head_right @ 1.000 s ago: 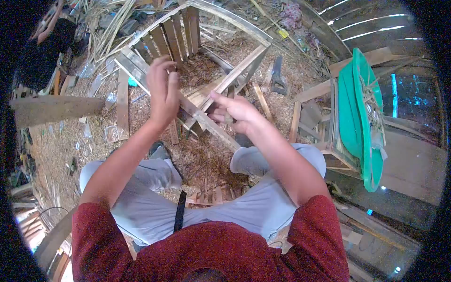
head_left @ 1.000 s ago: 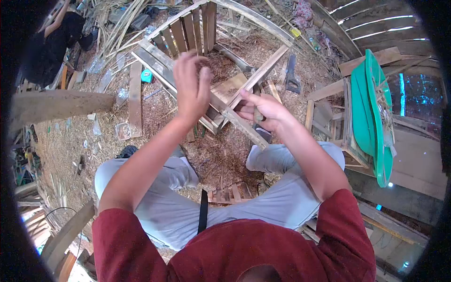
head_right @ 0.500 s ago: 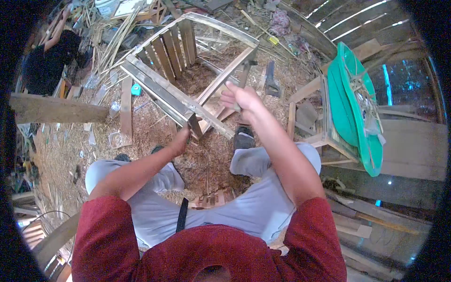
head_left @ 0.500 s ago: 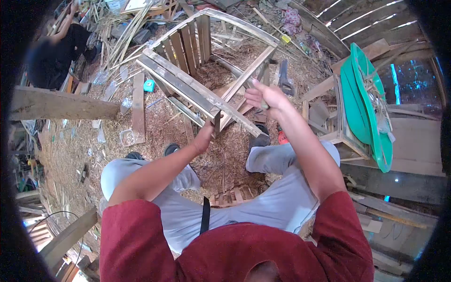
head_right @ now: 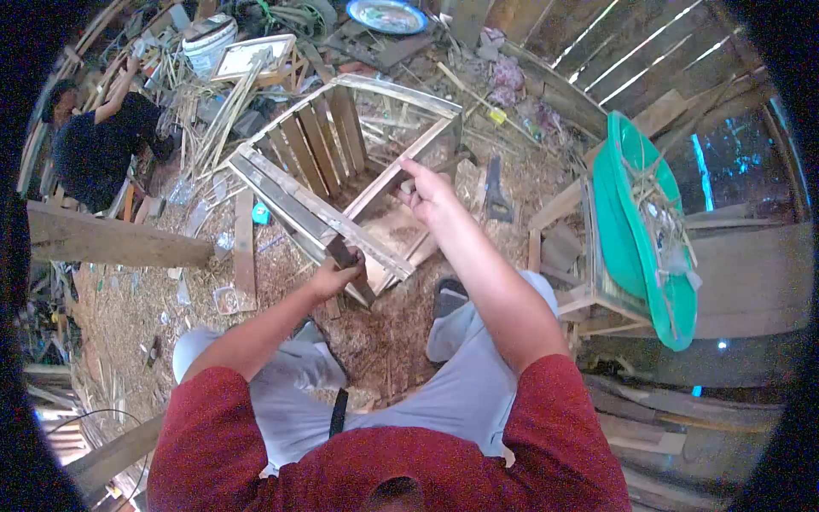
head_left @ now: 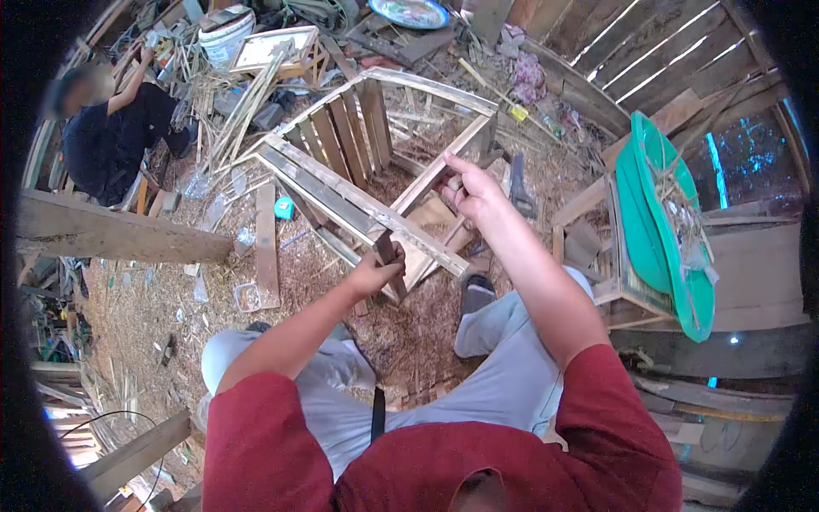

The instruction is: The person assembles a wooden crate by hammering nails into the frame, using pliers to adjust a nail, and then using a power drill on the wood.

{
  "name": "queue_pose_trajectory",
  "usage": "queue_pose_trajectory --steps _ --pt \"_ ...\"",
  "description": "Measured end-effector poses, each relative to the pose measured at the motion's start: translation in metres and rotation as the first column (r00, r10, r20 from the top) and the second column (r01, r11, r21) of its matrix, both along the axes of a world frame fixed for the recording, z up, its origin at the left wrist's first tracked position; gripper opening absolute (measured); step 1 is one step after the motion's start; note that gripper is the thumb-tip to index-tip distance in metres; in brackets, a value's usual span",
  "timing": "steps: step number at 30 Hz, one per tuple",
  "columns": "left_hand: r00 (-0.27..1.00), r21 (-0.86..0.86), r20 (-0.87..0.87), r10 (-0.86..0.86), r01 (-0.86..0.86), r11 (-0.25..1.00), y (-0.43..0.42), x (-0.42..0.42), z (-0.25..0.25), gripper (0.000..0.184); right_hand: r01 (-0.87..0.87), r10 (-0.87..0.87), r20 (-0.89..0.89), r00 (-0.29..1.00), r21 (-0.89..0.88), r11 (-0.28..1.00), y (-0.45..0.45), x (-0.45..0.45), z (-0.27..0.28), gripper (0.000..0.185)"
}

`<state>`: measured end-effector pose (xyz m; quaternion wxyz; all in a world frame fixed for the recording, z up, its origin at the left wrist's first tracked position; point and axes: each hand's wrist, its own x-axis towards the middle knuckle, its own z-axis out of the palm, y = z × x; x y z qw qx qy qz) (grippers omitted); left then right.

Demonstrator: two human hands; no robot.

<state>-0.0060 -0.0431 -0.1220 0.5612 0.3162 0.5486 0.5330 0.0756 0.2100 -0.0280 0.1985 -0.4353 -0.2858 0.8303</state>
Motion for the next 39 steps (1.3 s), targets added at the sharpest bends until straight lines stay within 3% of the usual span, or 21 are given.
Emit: queue_pose_trajectory --steps 1,2,5,6,7,10,13,18,22,32,36,39 --pt "0.999 -0.005 -0.015 0.028 -0.028 1.0 -0.001 -0.005 0.023 0.007 -0.013 0.014 -0.032 0.999 0.035 0.999 0.005 -0.007 0.003 0.028" --pt "0.983 -0.001 -0.082 0.162 -0.163 0.987 -0.002 0.0 0.053 0.009 -0.008 0.009 -0.019 1.0 0.032 0.999 0.01 -0.013 0.007 0.025" --pt "0.88 0.034 0.011 0.476 -0.476 0.879 0.0 -0.009 0.064 0.012 -0.028 0.013 -0.183 0.983 -0.079 0.997 0.02 -0.03 0.022 0.024" --pt "0.847 0.132 -0.051 0.529 -0.519 0.845 0.0 -0.017 0.068 0.017 -0.015 0.011 -0.112 0.994 -0.038 0.999 0.016 -0.034 0.034 0.025" --pt "0.757 0.07 -0.173 0.63 -0.628 0.775 0.002 -0.021 0.088 0.021 -0.011 0.007 -0.133 0.991 -0.025 1.0 0.015 -0.04 0.038 0.025" --pt "0.666 0.177 -0.193 0.72 -0.698 0.693 0.011 -0.051 0.114 0.022 -0.003 -0.004 -0.229 0.973 -0.028 1.0 0.01 -0.054 0.045 0.023" --pt "0.735 0.19 -0.243 0.633 -0.604 0.774 0.014 -0.078 0.141 0.022 0.068 -0.089 -0.281 0.956 -0.083 0.994 0.01 -0.056 0.053 0.022" --pt "0.736 0.236 -0.28 0.616 -0.569 0.788 0.036 -0.098 0.176 0.027 0.1 -0.197 -0.464 0.864 -0.226 0.969 0.016 -0.048 0.066 0.013" --pt "0.745 0.266 -0.31 0.591 -0.529 0.806 0.044 -0.108 0.212 0.03 0.125 -0.203 -0.565 0.8 -0.173 0.977 0.012 -0.041 0.084 0.015" --pt "0.731 0.192 -0.443 0.519 -0.488 0.852 0.036 -0.11 0.254 0.037 0.013 -0.127 -0.526 0.841 -0.216 0.976 0.016 -0.013 0.089 0.019" --pt "0.73 0.168 -0.463 0.503 -0.485 0.858 0.025 -0.102 0.28 0.031 -0.02 -0.016 -0.472 0.881 -0.073 0.997 0.003 0.003 0.106 0.02" --pt "0.724 0.181 -0.487 0.488 -0.463 0.868 0.016 -0.097 0.292 0.031 -0.105 0.104 -0.323 0.94 0.015 0.994 -0.001 0.018 0.107 0.018"
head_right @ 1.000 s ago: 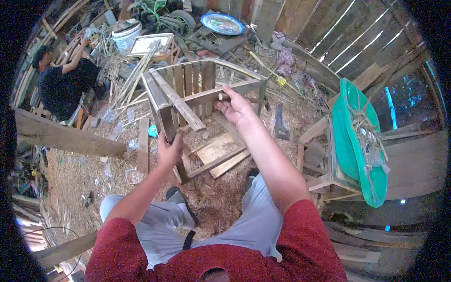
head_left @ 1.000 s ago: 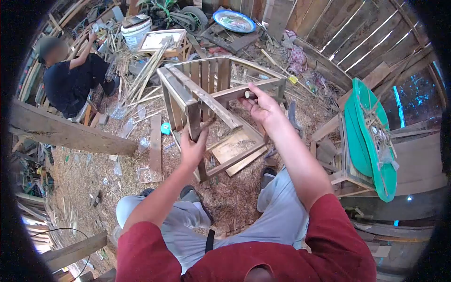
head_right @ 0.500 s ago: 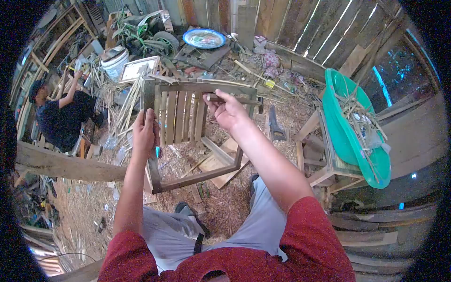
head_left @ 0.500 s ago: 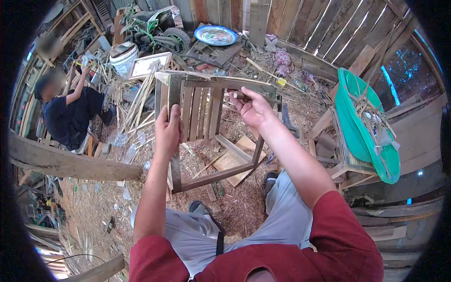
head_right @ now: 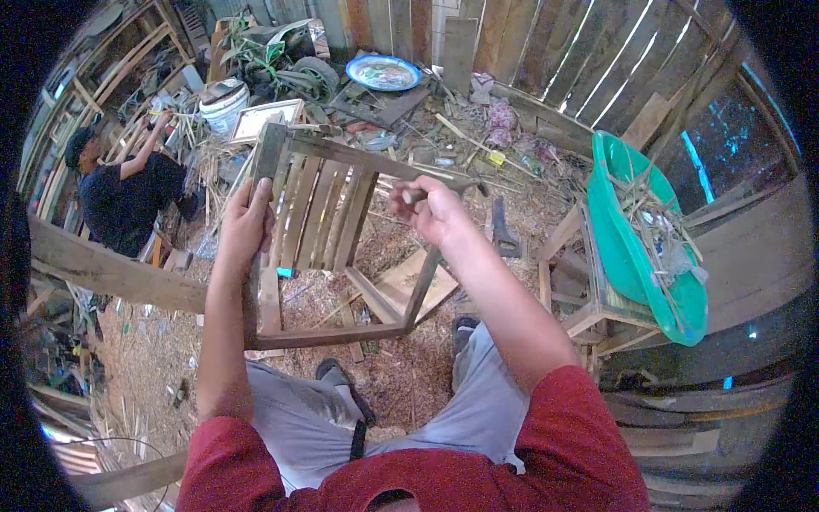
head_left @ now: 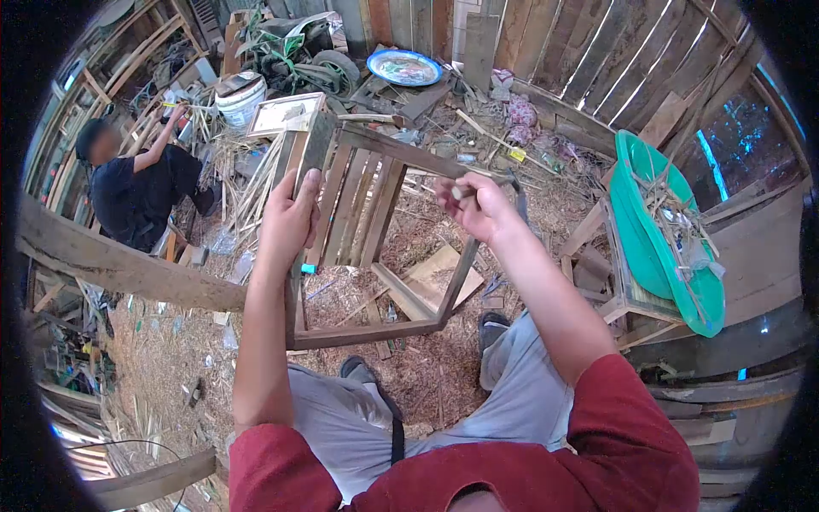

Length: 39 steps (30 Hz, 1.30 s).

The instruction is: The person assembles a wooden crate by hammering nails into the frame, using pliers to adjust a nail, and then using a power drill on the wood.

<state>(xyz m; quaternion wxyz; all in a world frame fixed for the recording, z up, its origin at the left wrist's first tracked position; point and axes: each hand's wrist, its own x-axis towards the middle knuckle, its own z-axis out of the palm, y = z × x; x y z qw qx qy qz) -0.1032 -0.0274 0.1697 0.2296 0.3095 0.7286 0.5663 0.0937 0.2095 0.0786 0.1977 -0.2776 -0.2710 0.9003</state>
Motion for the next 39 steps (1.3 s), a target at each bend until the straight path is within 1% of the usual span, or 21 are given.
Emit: queue_pose_trajectory --steps 1,4,5,7,8,9,12,13,16,17,20,21,22,23,27,30,32,33,36,37,39 --pt "1.0 -0.006 -0.009 -0.003 0.003 1.0 -0.003 0.003 0.001 0.031 0.051 -0.062 0.142 0.988 0.077 0.996 -0.006 0.004 0.004 0.018" --pt "0.999 -0.033 -0.019 -0.028 0.027 0.999 -0.011 0.021 0.006 0.03 0.048 -0.139 0.245 0.96 0.345 0.937 -0.018 0.026 0.017 0.015" --pt "0.998 -0.02 -0.052 -0.033 0.032 0.999 -0.012 0.023 -0.002 0.031 -0.009 -0.146 0.277 0.95 0.49 0.872 -0.017 0.03 0.016 0.017" --pt "0.997 -0.037 -0.052 -0.056 0.054 0.998 -0.016 0.038 0.005 0.032 -0.01 -0.414 0.351 0.84 0.773 0.634 -0.031 0.031 0.023 0.02" --pt "0.996 -0.049 -0.05 -0.07 0.068 0.997 -0.018 0.047 0.009 0.032 -0.048 -0.545 0.347 0.763 0.872 0.487 -0.04 0.033 0.029 0.022" --pt "0.997 -0.035 -0.035 -0.075 0.074 0.997 -0.018 0.057 0.012 0.033 -0.043 -0.554 0.317 0.769 0.892 0.451 -0.046 0.038 0.04 0.026" --pt "0.993 -0.076 0.071 -0.096 0.101 0.992 -0.022 0.065 0.01 0.034 0.033 -0.57 0.101 0.815 0.975 0.219 -0.044 0.048 0.039 0.024" --pt "0.991 -0.09 0.058 -0.124 0.129 0.987 -0.023 0.069 0.012 0.034 0.045 -0.51 0.084 0.856 0.971 0.235 -0.045 0.051 0.043 0.024" --pt "0.98 -0.104 0.055 -0.189 0.194 0.975 -0.023 0.073 0.009 0.035 0.013 -0.373 0.078 0.925 0.972 0.236 -0.041 0.056 0.028 0.024" --pt "0.974 -0.118 0.075 -0.216 0.224 0.967 -0.025 0.076 0.012 0.035 0.065 -0.263 0.041 0.964 0.922 0.382 -0.039 0.056 0.021 0.024" --pt "0.968 -0.184 0.083 -0.238 0.25 0.951 -0.021 0.079 0.013 0.034 0.011 -0.156 0.082 0.984 0.856 0.517 -0.037 0.06 0.016 0.022" --pt "0.96 -0.181 0.132 -0.247 0.269 0.946 -0.02 0.081 0.013 0.033 0.006 -0.094 0.063 0.994 0.802 0.597 -0.032 0.058 0.002 0.022" --pt "0.956 -0.177 0.142 -0.255 0.278 0.944 -0.019 0.083 0.01 0.033 -0.005 -0.038 0.042 0.998 0.74 0.673 -0.03 0.057 -0.006 0.021" --pt "0.953 -0.171 0.152 -0.262 0.286 0.943 -0.017 0.084 0.006 0.032 -0.001 -0.03 0.031 0.999 0.714 0.7 -0.028 0.059 -0.015 0.022" --pt "0.944 -0.178 0.194 -0.267 0.301 0.937 -0.014 0.083 0.004 0.035 0.027 -0.088 0.051 0.995 0.704 0.709 -0.041 0.069 -0.008 0.025" --pt "0.937 -0.169 0.196 -0.289 0.323 0.931 -0.016 0.085 -0.003 0.039 0.002 -0.03 0.027 0.999 0.698 0.716 -0.038 0.075 -0.01 0.029" --pt "0.926 -0.125 0.21 -0.313 0.343 0.931 -0.017 0.088 -0.003 0.043 -0.029 0.038 -0.002 0.999 0.609 0.793 -0.045 0.087 -0.005 0.032" --pt "0.933 -0.16 0.178 -0.313 0.341 0.926 -0.019 0.089 0.0 0.048 -0.013 0.032 -0.021 0.999 0.608 0.793 -0.045 0.088 -0.009 0.034" --pt "0.94 -0.208 0.133 -0.315 0.337 0.918 -0.021 0.09 -0.002 0.047 0.028 -0.004 -0.042 0.999 0.587 0.809 -0.049 0.095 -0.018 0.035" --pt "0.939 -0.27 0.134 -0.318 0.343 0.9 -0.023 0.091 0.005 0.05 0.026 -0.041 0.012 0.999 0.59 0.807 -0.054 0.098 -0.013 0.041" --pt "0.931 -0.241 0.131 -0.34 0.362 0.9 -0.025 0.092 0.002 0.044 0.044 -0.043 -0.015 0.999 0.572 0.819 -0.057 0.102 -0.014 0.047"
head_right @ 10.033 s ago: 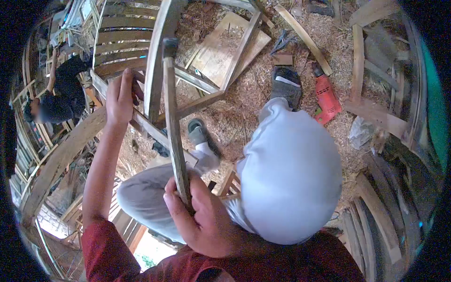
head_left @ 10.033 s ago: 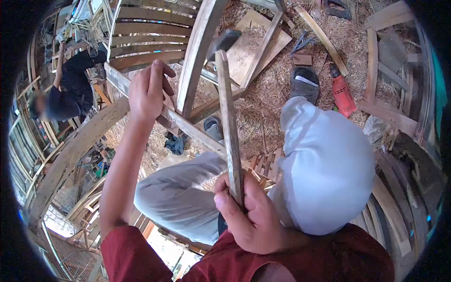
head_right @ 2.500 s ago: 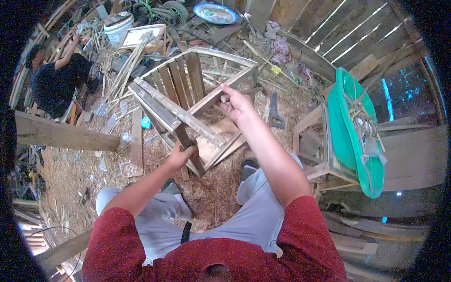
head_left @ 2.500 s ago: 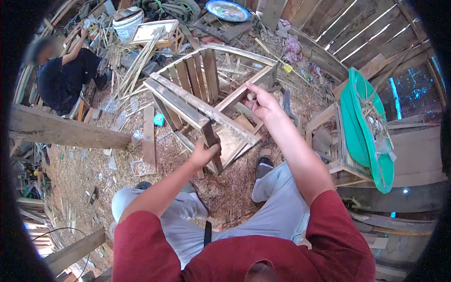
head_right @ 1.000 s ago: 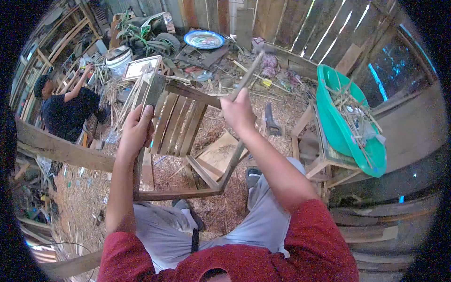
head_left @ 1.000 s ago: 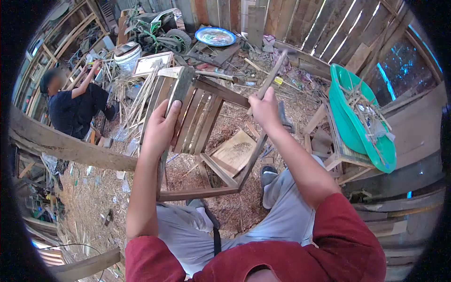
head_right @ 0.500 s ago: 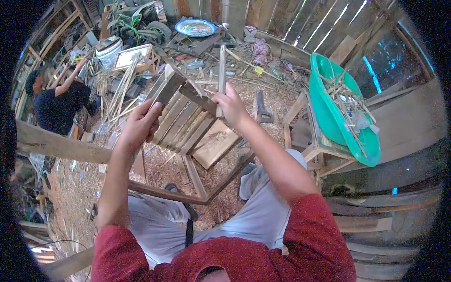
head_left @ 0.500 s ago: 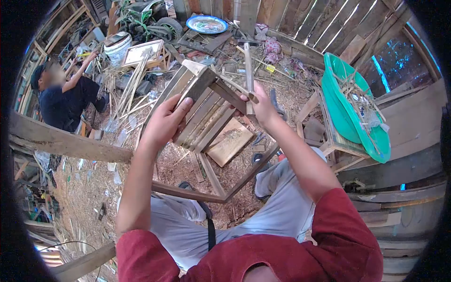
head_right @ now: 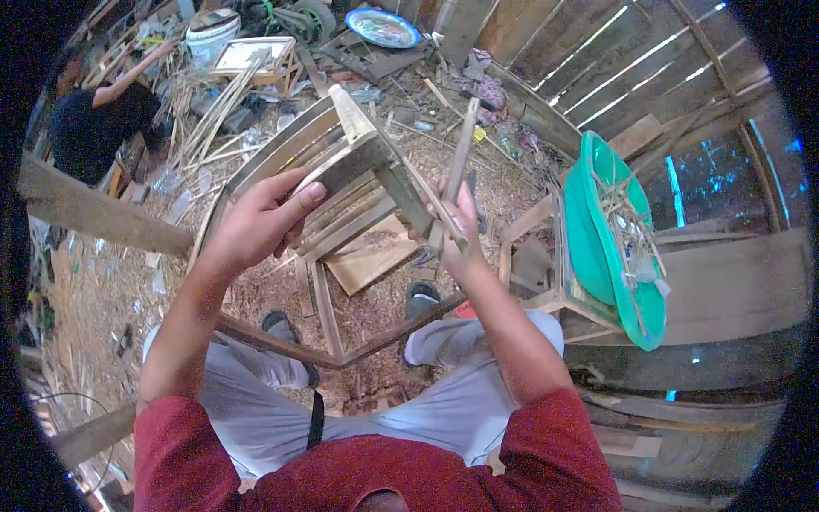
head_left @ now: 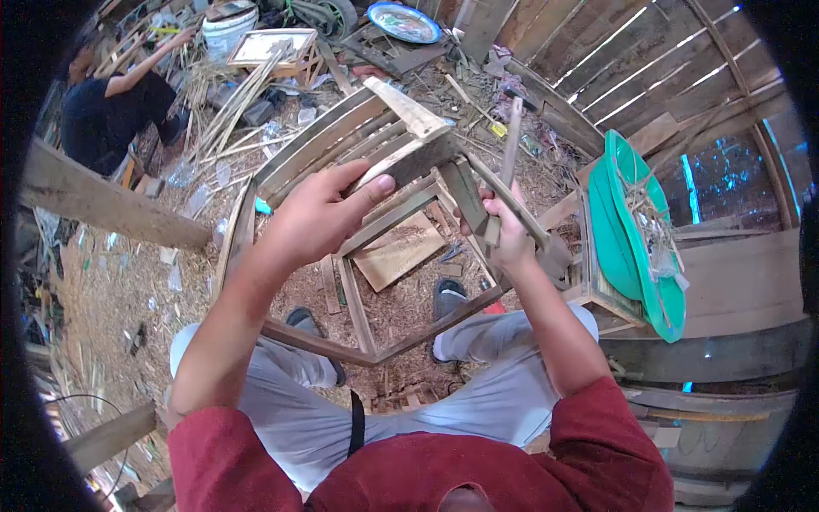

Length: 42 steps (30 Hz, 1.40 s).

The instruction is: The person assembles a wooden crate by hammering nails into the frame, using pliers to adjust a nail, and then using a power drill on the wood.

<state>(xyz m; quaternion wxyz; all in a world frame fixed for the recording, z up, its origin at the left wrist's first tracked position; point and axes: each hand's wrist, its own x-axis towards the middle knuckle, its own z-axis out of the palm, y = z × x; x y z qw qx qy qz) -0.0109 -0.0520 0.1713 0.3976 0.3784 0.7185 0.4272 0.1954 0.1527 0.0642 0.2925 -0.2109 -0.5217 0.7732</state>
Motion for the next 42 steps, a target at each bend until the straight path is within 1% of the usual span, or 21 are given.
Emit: queue_pose_trajectory --steps 1,2,5,8,11,14,17,20,23,26,29,30,33,35,38,42 --pt "1.0 0.014 0.002 -0.011 0.011 1.0 -0.001 -0.001 -0.003 0.042 0.003 -0.003 -0.015 1.0 -0.012 1.0 -0.003 0.0 0.001 0.049" --pt "0.999 0.035 -0.025 -0.028 0.029 0.999 -0.001 -0.002 -0.008 0.043 0.019 -0.021 -0.037 0.999 -0.063 0.998 -0.007 0.002 0.004 0.053" --pt "0.99 0.058 -0.13 -0.051 0.059 0.997 -0.002 -0.004 -0.017 0.046 0.023 -0.024 0.022 0.999 0.045 0.999 -0.005 0.007 -0.007 0.046" --pt "0.992 0.074 -0.121 -0.04 0.049 0.996 -0.005 -0.001 -0.017 0.049 0.004 -0.005 0.017 1.0 0.07 0.998 -0.002 0.013 -0.017 0.049" --pt "0.988 0.052 -0.15 -0.032 0.04 0.998 -0.009 0.002 -0.01 0.049 0.043 -0.045 -0.043 0.998 -0.037 0.998 -0.013 0.009 -0.003 0.04" --pt "0.983 0.045 -0.18 -0.024 0.032 0.998 -0.012 0.002 -0.009 0.049 0.025 -0.026 -0.097 0.995 -0.015 1.0 -0.01 0.008 -0.017 0.039" --pt "0.964 0.019 -0.266 -0.025 0.031 0.999 -0.014 -0.003 -0.011 0.052 -0.035 0.031 -0.077 0.997 -0.054 0.998 -0.022 0.007 -0.002 0.04" --pt "0.98 0.111 -0.191 -0.058 0.08 0.991 -0.015 -0.01 -0.015 0.051 -0.02 0.012 -0.099 0.995 -0.078 0.997 -0.027 0.007 -0.001 0.04" --pt "0.971 0.123 -0.237 -0.045 0.075 0.99 -0.015 -0.01 -0.018 0.05 -0.02 0.014 -0.099 0.995 -0.068 0.997 -0.026 0.009 -0.004 0.039" --pt "0.971 0.126 -0.237 -0.026 0.058 0.99 -0.016 -0.011 -0.019 0.048 -0.002 -0.003 -0.082 0.997 -0.057 0.998 -0.029 0.01 -0.006 0.039" --pt "0.979 0.114 -0.2 -0.047 0.071 0.991 -0.016 -0.015 -0.021 0.048 -0.021 0.016 -0.077 0.997 -0.057 0.998 -0.032 0.012 -0.007 0.041" --pt "0.982 0.117 -0.184 -0.047 0.07 0.991 -0.017 -0.017 -0.021 0.047 -0.034 0.028 -0.087 0.996 -0.064 0.997 -0.033 0.012 -0.006 0.043" --pt "0.99 0.111 -0.128 -0.061 0.075 0.991 -0.019 -0.019 -0.02 0.045 0.031 -0.037 -0.047 0.998 -0.121 0.992 -0.036 0.013 0.003 0.043" --pt "0.993 0.085 -0.085 -0.082 0.089 0.992 -0.02 -0.019 -0.017 0.044 0.005 -0.01 -0.049 0.999 -0.113 0.994 -0.032 0.016 -0.002 0.043" --pt "0.995 0.054 -0.085 -0.049 0.053 0.997 -0.024 -0.016 -0.012 0.051 -0.011 0.004 -0.062 0.998 -0.104 0.994 -0.031 0.014 -0.001 0.044" --pt "0.995 0.056 -0.092 -0.041 0.046 0.997 -0.027 -0.017 -0.014 0.051 -0.028 0.02 -0.076 0.997 -0.114 0.993 -0.031 0.012 -0.004 0.045"
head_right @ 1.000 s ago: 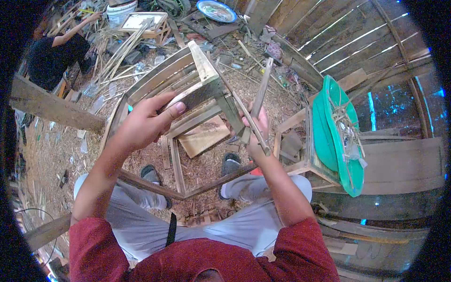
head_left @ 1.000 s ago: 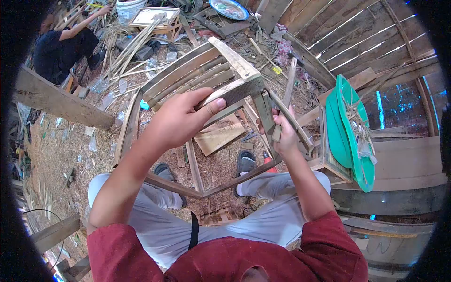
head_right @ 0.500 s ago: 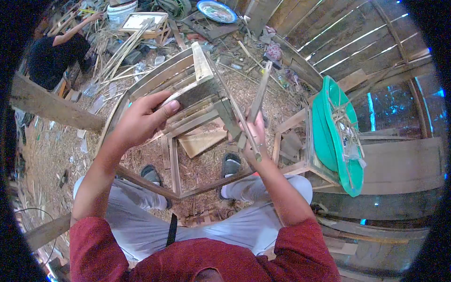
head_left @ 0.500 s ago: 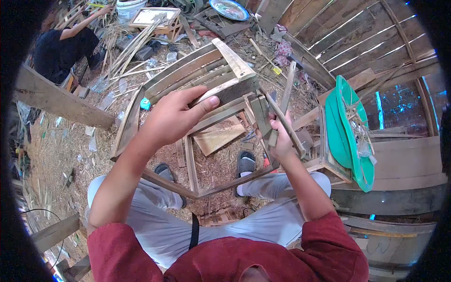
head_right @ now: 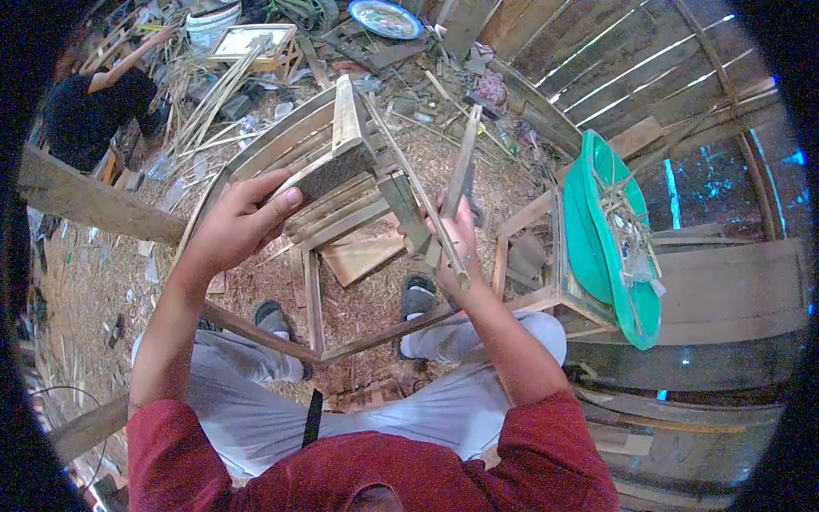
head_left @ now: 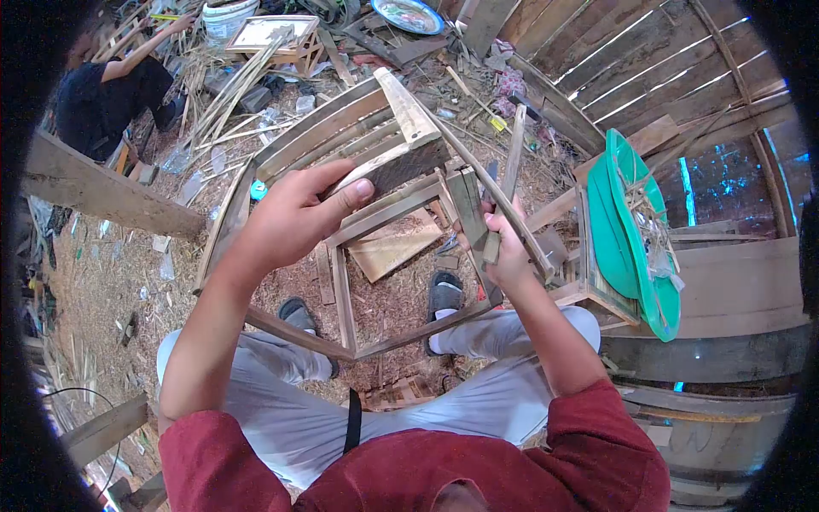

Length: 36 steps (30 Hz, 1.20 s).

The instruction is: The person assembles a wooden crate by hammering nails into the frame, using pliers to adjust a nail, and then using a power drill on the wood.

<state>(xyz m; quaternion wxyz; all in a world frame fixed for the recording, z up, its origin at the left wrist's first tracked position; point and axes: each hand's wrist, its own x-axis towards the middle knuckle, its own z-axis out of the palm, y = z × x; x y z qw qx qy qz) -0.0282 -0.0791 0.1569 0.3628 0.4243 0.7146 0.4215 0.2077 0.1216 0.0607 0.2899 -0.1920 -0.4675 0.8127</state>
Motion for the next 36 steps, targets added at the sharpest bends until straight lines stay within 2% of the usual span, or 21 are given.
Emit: queue_pose_trajectory --steps 9,14,15,16,19,20,23,27,29,32,36 --pt "0.998 0.037 -0.059 -0.01 0.013 0.999 -0.001 0.0 -0.001 0.047 0.004 -0.005 0.012 1.0 0.023 1.0 0.0 -0.003 0.0 0.046" --pt "0.991 0.028 -0.133 0.022 -0.018 0.999 0.001 0.001 0.001 0.047 -0.029 0.024 0.049 0.998 0.117 0.993 0.0 0.001 -0.006 0.031" --pt "0.993 0.038 -0.12 0.016 -0.012 0.999 0.002 0.001 -0.001 0.046 -0.036 0.027 0.066 0.997 0.147 0.988 -0.003 -0.001 -0.004 0.027" --pt "0.994 0.047 -0.109 0.01 -0.005 0.999 0.003 0.0 -0.006 0.045 0.036 -0.051 0.096 0.994 0.156 0.987 -0.013 -0.004 0.005 0.022" --pt "0.998 0.01 -0.061 0.02 -0.02 1.0 0.001 0.0 -0.003 0.051 -0.09 0.084 0.046 0.995 0.151 0.984 -0.002 -0.001 0.004 0.024" --pt "0.999 -0.014 -0.045 0.024 -0.024 1.0 0.001 0.0 -0.001 0.055 -0.047 0.038 0.054 0.998 0.17 0.984 -0.002 -0.001 0.004 0.024" --pt "0.998 0.103 -0.053 0.022 -0.016 0.995 0.001 0.003 -0.012 0.039 0.026 -0.043 0.083 0.996 0.186 0.982 -0.007 -0.004 0.007 0.024" --pt "0.999 0.076 0.038 -0.012 0.009 0.997 0.0 0.002 -0.005 0.038 0.05 -0.071 0.138 0.988 0.146 0.988 -0.01 -0.007 0.015 0.028" --pt "0.996 0.062 0.091 -0.005 -0.001 0.998 0.001 0.001 -0.006 0.039 0.022 -0.027 0.065 0.998 0.069 0.997 0.001 -0.003 -0.002 0.031" --pt "0.999 0.011 0.035 0.016 -0.016 1.0 0.0 0.003 0.004 0.048 0.078 -0.094 0.067 0.993 0.219 0.973 0.008 -0.003 -0.018 0.032" --pt "0.997 0.088 0.07 0.014 -0.021 0.996 0.0 0.003 -0.007 0.038 0.035 -0.051 0.106 0.993 0.147 0.988 -0.001 -0.004 0.003 0.03"
